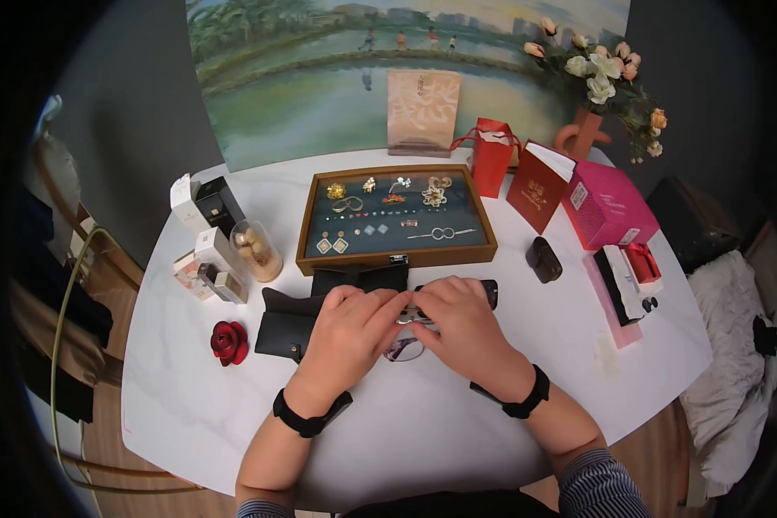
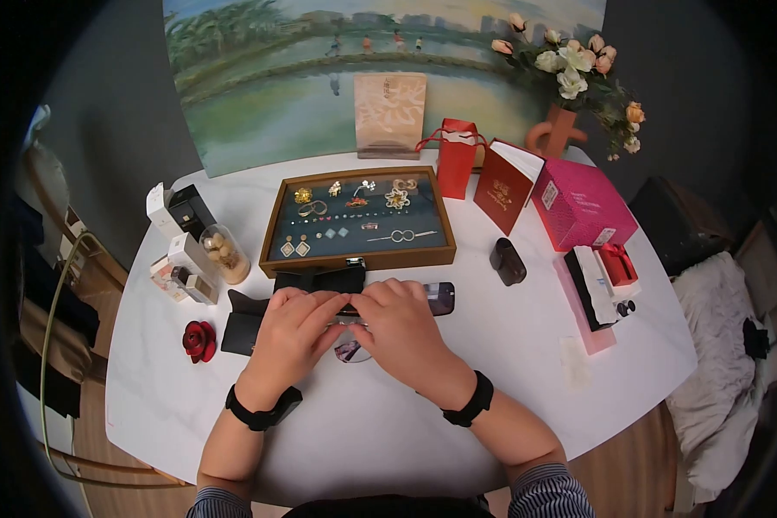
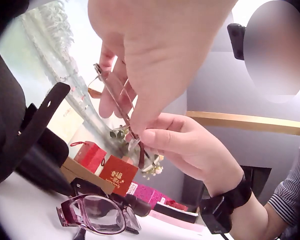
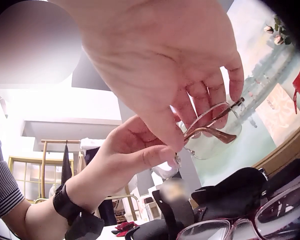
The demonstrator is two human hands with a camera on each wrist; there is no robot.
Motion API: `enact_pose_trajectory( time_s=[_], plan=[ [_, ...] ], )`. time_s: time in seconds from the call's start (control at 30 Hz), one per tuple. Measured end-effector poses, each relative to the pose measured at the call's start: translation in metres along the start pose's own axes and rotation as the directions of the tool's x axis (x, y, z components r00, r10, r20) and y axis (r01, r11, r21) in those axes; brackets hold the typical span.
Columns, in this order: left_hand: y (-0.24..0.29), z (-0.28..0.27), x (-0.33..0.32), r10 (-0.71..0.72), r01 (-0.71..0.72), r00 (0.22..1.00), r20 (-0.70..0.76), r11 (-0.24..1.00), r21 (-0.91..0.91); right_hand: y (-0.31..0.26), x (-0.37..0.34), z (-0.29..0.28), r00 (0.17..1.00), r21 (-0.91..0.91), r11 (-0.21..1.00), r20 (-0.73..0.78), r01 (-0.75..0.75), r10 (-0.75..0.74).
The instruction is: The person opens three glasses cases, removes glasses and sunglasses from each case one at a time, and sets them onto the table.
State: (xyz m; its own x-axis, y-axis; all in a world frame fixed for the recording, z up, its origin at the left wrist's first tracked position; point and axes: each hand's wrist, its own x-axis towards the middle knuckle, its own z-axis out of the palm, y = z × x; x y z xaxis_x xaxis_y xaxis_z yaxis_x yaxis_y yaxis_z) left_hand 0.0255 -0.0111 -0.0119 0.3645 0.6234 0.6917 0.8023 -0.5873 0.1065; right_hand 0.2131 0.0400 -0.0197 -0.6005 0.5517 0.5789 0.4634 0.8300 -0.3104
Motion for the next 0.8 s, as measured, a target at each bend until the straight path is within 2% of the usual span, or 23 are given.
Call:
enact_pose_trajectory(
  time_s=[0.07,0.13,0.2,0.27,0.47,0.53,0.63,0.8],
  plan=[
    [0.001,-0.001,0.001,0.004,-0.004,1.0,0.029,1.0,-0.017,0.001,-0.002,0.004,0.998,-0.027,1.0,0.067,-0.007,0.009],
    [0.002,-0.002,0.0,-0.033,0.034,0.996,0.081,0.999,-0.006,0.002,-0.004,0.008,0.999,-0.028,1.0,0.039,0.011,-0.01],
    [0.004,-0.002,0.001,-0.037,0.037,0.996,0.078,0.999,-0.008,0.002,-0.004,0.01,0.999,-0.028,0.999,0.012,0.033,-0.033],
    [0.005,-0.001,0.0,-0.045,0.045,0.996,0.076,0.999,-0.003,0.001,-0.005,0.011,0.995,0.01,0.998,0.083,-0.062,0.061],
    [0.01,0.003,-0.003,-0.079,0.073,0.996,0.05,0.992,0.104,0.003,-0.004,0.014,0.994,0.05,0.995,0.079,-0.082,0.078],
    [0.012,0.003,-0.004,-0.132,0.121,0.99,0.056,0.979,0.167,0.005,-0.005,0.016,0.996,0.069,0.995,0.053,-0.072,0.069],
    [0.011,0.001,-0.001,-0.117,0.109,0.993,0.029,0.975,0.196,0.003,-0.004,0.014,0.995,0.099,0.991,0.047,-0.091,0.086],
    [0.006,0.0,0.0,-0.142,0.139,0.99,0.021,0.985,0.103,0.011,-0.003,0.014,0.994,0.176,0.979,0.042,-0.106,0.1]
  ],
)
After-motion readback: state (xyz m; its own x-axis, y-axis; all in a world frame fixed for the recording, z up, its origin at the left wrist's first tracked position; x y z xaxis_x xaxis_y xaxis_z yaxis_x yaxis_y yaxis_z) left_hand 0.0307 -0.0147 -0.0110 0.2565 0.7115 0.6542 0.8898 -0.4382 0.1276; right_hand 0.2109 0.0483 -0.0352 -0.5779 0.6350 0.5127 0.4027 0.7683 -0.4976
